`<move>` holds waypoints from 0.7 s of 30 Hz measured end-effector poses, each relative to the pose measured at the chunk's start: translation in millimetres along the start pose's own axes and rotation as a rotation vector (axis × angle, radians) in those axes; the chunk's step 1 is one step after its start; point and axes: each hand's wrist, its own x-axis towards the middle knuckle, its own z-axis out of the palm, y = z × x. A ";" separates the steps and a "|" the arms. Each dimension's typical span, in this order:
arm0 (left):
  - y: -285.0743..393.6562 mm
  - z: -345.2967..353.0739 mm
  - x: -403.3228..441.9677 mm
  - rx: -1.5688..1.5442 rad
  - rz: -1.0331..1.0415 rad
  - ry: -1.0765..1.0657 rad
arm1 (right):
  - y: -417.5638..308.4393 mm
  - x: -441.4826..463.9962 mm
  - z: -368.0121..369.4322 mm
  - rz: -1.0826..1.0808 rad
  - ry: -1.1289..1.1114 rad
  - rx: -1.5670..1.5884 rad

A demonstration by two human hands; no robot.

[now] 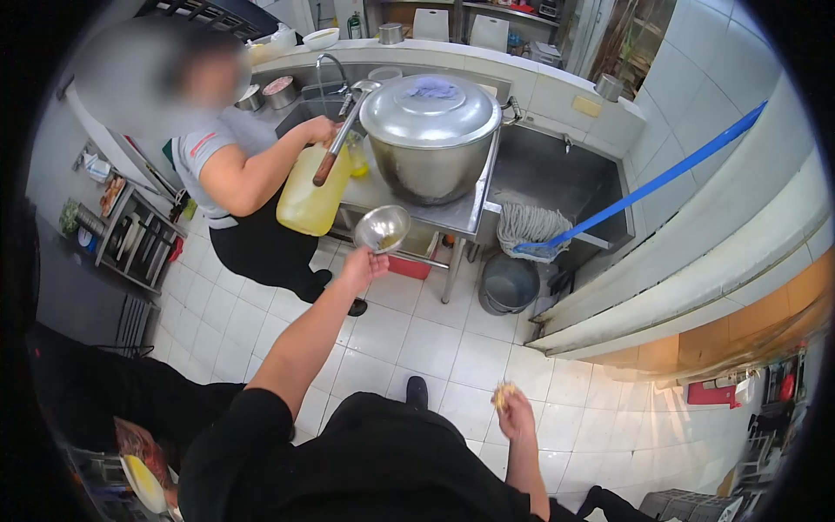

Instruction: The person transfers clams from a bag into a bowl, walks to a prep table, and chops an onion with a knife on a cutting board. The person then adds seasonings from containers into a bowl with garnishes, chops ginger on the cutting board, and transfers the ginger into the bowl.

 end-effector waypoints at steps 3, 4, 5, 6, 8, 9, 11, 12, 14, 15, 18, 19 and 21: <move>34.0 29.7 45.3 -0.020 0.048 0.163 | 24.8 -30.6 -38.5 0.020 0.166 0.073; 43.2 33.4 60.3 -0.021 0.048 0.164 | 29.5 -41.1 -41.9 0.040 0.210 0.085; 50.0 32.9 75.3 -0.049 0.063 0.245 | 31.8 -49.7 -42.9 0.074 0.243 0.088; 54.2 31.0 89.6 -0.078 0.075 0.328 | 33.4 -56.4 -44.2 0.110 0.278 0.088; 64.0 27.1 116.0 -0.071 0.090 0.358 | 36.9 -61.0 -47.9 0.133 0.299 0.093; 68.5 24.6 127.3 -0.062 0.111 0.386 | 36.0 -58.2 -49.6 0.152 0.316 0.103; 75.3 24.5 138.5 -0.083 0.120 0.381 | 30.5 -50.4 -46.7 0.164 0.309 0.094; 75.5 23.3 141.8 -0.093 0.130 0.368 | 27.3 -45.8 -45.4 0.170 0.306 0.098; 72.6 26.2 128.1 -0.021 0.151 0.285 | 20.4 -30.7 -41.3 0.194 0.301 0.072; 71.4 30.6 106.7 -0.035 0.158 0.237 | 18.2 -21.7 -38.5 0.176 0.292 0.070; 32.6 3.0 86.3 0.101 0.127 0.094 | 8.9 5.8 -23.3 0.169 0.249 0.034; 12.2 -9.1 70.3 0.224 0.104 0.032 | 7.8 14.4 -15.7 0.155 0.244 0.026; -50.2 -53.5 43.1 0.495 0.044 -0.156 | 5.5 31.0 -3.8 0.199 0.184 0.000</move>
